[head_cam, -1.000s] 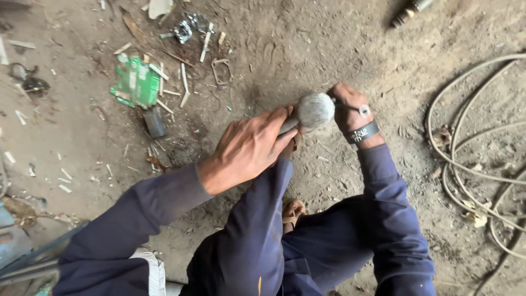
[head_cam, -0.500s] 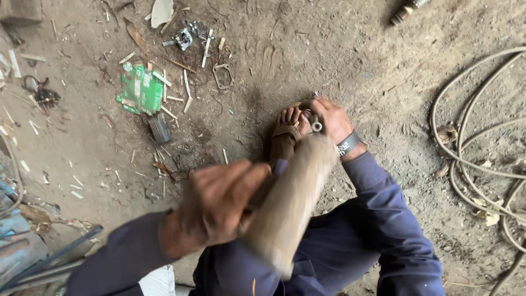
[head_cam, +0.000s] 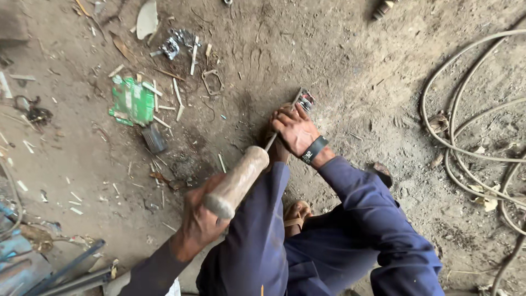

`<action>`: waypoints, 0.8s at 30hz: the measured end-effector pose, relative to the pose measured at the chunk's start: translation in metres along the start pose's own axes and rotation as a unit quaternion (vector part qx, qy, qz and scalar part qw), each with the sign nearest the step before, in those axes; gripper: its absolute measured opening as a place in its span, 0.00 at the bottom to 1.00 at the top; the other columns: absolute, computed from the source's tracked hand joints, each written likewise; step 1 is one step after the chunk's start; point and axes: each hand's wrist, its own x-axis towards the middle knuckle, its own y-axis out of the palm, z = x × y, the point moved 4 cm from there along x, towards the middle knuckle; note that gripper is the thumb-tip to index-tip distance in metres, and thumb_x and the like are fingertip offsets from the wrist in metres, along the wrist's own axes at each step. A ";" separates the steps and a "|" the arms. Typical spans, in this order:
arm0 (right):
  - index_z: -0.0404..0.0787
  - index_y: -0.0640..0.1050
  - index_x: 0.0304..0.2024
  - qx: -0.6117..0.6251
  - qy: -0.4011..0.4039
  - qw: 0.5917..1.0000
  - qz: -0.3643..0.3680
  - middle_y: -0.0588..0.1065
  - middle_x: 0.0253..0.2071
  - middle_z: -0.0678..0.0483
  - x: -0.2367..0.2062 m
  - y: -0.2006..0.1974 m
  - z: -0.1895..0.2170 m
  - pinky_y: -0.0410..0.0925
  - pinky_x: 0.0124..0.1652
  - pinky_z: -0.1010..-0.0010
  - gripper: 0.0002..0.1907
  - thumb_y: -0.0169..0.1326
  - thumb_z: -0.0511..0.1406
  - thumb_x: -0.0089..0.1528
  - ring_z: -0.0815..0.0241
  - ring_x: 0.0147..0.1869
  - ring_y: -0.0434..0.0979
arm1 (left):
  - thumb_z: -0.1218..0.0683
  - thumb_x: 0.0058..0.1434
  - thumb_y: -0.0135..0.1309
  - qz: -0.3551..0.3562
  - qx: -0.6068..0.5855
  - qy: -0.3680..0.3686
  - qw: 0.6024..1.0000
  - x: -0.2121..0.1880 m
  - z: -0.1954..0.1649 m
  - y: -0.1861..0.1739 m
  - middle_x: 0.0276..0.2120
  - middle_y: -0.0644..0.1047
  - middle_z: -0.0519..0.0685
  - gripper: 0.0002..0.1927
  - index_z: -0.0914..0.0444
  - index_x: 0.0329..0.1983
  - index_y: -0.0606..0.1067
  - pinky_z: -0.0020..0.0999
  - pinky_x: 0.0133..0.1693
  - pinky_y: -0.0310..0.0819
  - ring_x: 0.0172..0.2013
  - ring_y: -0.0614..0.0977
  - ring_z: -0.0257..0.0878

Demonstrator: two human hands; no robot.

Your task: The person sits on the floor and uses a hammer and a metal rod to repeatedly strike and adjust a small cylindrical electrical component. The person also uses hands to twist and manipulate the component's wires and casing throughout the clip.

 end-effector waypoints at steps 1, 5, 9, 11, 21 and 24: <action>0.41 0.76 0.48 0.008 0.001 1.000 -0.012 0.77 0.49 0.48 0.001 -0.006 -0.006 0.74 0.57 0.53 0.17 0.50 0.35 0.56 0.47 0.61 0.76 | 0.54 0.63 0.54 -0.001 -0.009 -0.023 1.000 -0.004 0.010 0.007 0.34 0.79 0.59 0.18 0.71 0.51 0.73 0.41 0.34 0.82 0.32 0.84 0.51; 0.41 0.76 0.43 0.234 0.202 0.950 -0.046 0.80 0.46 0.47 -0.001 -0.056 -0.066 0.76 0.44 0.58 0.06 0.48 0.33 0.70 0.48 0.47 0.82 | 0.49 0.65 0.56 0.012 0.017 -0.176 0.984 -0.010 0.070 0.047 0.24 0.77 0.56 0.16 0.68 0.38 0.75 0.44 0.29 0.75 0.24 0.80 0.50; 0.38 0.72 0.45 0.522 0.268 0.750 -0.304 0.79 0.39 0.45 -0.031 -0.121 -0.116 0.79 0.45 0.57 0.13 0.39 0.38 0.77 0.51 0.47 0.87 | 0.45 0.70 0.56 -0.012 0.078 -0.255 0.964 -0.004 0.136 0.081 0.24 0.76 0.62 0.21 0.68 0.32 0.74 0.51 0.34 0.69 0.27 0.77 0.57; 0.37 0.70 0.50 0.507 0.229 0.792 -0.253 0.79 0.44 0.44 -0.041 -0.126 -0.111 0.77 0.55 0.57 0.11 0.41 0.38 0.81 0.52 0.52 0.85 | 0.45 0.71 0.53 -0.033 0.021 -0.252 0.967 0.001 0.161 0.101 0.29 0.76 0.64 0.21 0.71 0.42 0.74 0.51 0.35 0.70 0.30 0.78 0.59; 0.34 0.69 0.54 0.487 0.220 0.838 -0.113 0.79 0.47 0.41 -0.052 -0.110 -0.078 0.76 0.64 0.56 0.11 0.42 0.37 0.80 0.50 0.59 0.82 | 0.45 0.70 0.51 0.029 -0.068 -0.342 0.937 0.005 0.232 0.174 0.33 0.79 0.64 0.23 0.71 0.49 0.73 0.47 0.38 0.73 0.34 0.81 0.56; 0.34 0.68 0.55 0.458 0.212 0.859 -0.083 0.79 0.49 0.43 -0.049 -0.110 -0.080 0.75 0.63 0.59 0.10 0.40 0.36 0.81 0.48 0.65 0.79 | 0.45 0.73 0.50 -0.020 -0.114 -0.284 0.952 0.004 0.246 0.180 0.38 0.79 0.63 0.24 0.73 0.53 0.71 0.47 0.40 0.74 0.37 0.81 0.52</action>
